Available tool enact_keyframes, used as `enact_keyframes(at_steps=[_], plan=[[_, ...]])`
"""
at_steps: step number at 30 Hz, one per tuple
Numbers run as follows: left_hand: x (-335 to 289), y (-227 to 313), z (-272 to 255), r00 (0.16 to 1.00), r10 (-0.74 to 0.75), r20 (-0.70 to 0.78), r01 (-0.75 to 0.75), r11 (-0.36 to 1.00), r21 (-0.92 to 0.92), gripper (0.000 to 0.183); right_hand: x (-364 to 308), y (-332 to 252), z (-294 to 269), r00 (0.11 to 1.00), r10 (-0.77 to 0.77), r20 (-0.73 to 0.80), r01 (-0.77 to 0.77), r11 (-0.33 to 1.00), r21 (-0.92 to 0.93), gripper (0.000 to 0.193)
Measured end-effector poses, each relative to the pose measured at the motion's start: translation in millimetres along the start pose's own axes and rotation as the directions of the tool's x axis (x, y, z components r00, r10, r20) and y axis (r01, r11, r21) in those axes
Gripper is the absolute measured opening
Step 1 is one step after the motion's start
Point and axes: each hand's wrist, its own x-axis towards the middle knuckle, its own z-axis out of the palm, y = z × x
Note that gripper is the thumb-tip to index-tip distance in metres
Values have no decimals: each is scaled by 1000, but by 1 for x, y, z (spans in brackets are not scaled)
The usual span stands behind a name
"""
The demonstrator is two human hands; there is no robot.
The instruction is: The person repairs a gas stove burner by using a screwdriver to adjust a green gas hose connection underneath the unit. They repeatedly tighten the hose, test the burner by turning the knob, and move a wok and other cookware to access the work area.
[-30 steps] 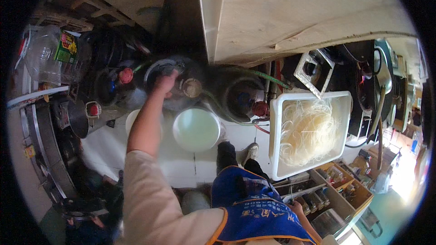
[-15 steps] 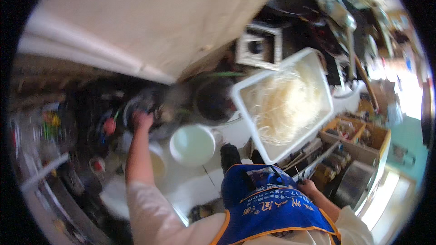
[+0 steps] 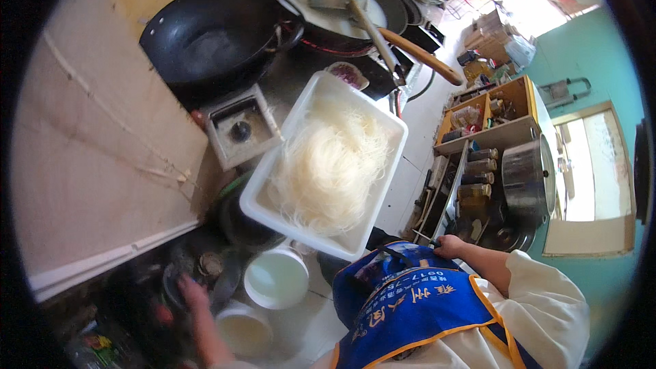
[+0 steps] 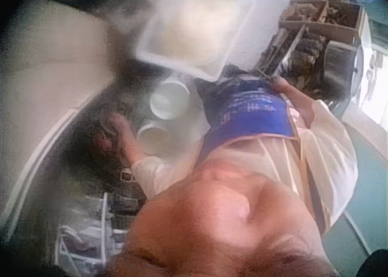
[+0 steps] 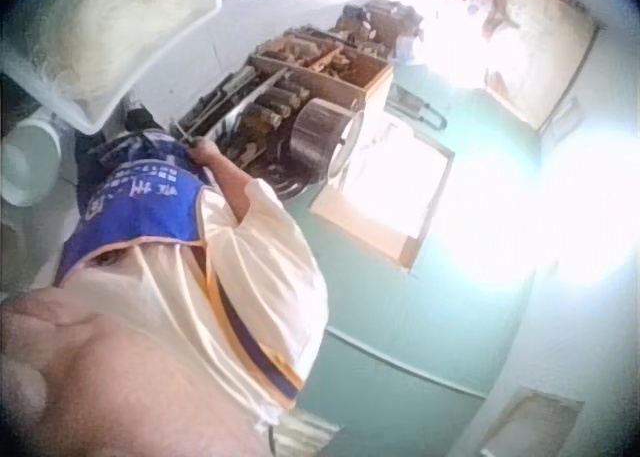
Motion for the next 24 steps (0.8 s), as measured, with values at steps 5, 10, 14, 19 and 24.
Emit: enact_keyframes(at_steps=[5, 10, 14, 19, 24], plan=[[46, 50, -34, 489, -565, 664, 842, 105, -530, 48, 1, 19, 17, 999, 8, 47, -9, 1000, 21, 45], [34, 4, -21, 893, -175, 415, 104, 976, 189, 64, 13, 2, 3, 997, -59, 55, 59, 998, -2, 57], [12, 46, -88, 860, 192, 473, -399, 831, 387, 42, 7, 15, 10, 998, -70, 5, 70, 997, -16, 55], [32, 57, -65, 926, -18, 377, -132, 921, 367, 42, 22, 26, 22, 998, 10, 59, -13, 999, 48, 51], [40, 53, -55, 927, -62, 369, -84, 927, 367, 41, 13, 7, 13, 999, -32, 37, 31, 999, 42, 46]])
